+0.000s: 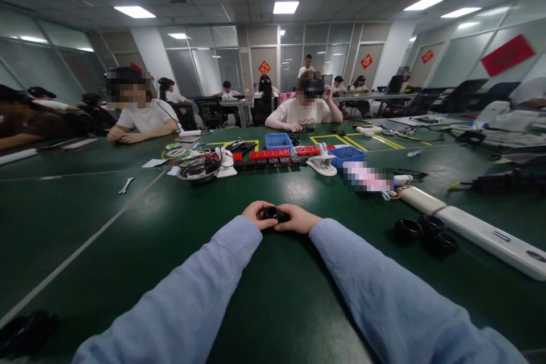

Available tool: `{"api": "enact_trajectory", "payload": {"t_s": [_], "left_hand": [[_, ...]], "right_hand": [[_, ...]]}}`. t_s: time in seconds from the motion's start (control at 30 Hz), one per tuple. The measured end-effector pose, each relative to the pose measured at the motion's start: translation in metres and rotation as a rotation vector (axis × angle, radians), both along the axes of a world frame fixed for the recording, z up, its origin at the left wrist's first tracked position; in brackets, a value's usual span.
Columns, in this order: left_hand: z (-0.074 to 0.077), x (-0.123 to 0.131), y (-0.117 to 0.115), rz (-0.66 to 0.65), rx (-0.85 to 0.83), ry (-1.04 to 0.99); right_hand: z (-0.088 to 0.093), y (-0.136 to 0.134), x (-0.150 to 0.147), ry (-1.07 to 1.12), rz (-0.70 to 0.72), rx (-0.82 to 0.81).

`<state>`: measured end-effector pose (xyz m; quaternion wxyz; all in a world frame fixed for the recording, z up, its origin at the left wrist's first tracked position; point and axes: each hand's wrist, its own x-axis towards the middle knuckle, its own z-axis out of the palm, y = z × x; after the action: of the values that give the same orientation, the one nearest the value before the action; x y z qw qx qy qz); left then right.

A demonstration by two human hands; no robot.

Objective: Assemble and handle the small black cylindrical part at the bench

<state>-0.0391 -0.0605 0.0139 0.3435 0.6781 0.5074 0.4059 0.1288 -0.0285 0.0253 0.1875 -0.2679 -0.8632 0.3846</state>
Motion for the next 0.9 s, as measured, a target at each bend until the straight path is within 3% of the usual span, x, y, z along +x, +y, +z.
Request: {"api": "enact_trajectory", "payload": {"t_s": [0.2,0.33,0.43,0.57,0.63,0.77,0.9], "left_hand": [[-0.003,-0.002,0.001,0.009,0.023,0.028],[0.000,0.000,0.000,0.036,0.038,0.124],[0.002,0.006,-0.004,0.150,0.077,0.219],[0.003,0.020,-0.008,0.420,0.168,0.299],[0.002,0.023,-0.007,0.481,0.179,0.331],[0.002,0.022,-0.001,0.507,0.165,0.360],[-0.001,0.013,0.000,0.412,0.198,0.293]], "right_hand": [[0.009,-0.004,0.000,0.000,0.016,-0.083],[0.007,-0.003,-0.001,-0.017,-0.045,-0.092],[0.000,-0.003,-0.004,-0.063,-0.186,-0.008],[-0.005,-0.010,-0.015,-0.178,-0.441,0.217],[-0.005,-0.015,-0.024,-0.254,-0.583,0.316],[-0.003,-0.023,-0.035,-0.371,-0.717,0.386],[0.000,-0.022,-0.029,-0.285,-0.637,0.391]]}}
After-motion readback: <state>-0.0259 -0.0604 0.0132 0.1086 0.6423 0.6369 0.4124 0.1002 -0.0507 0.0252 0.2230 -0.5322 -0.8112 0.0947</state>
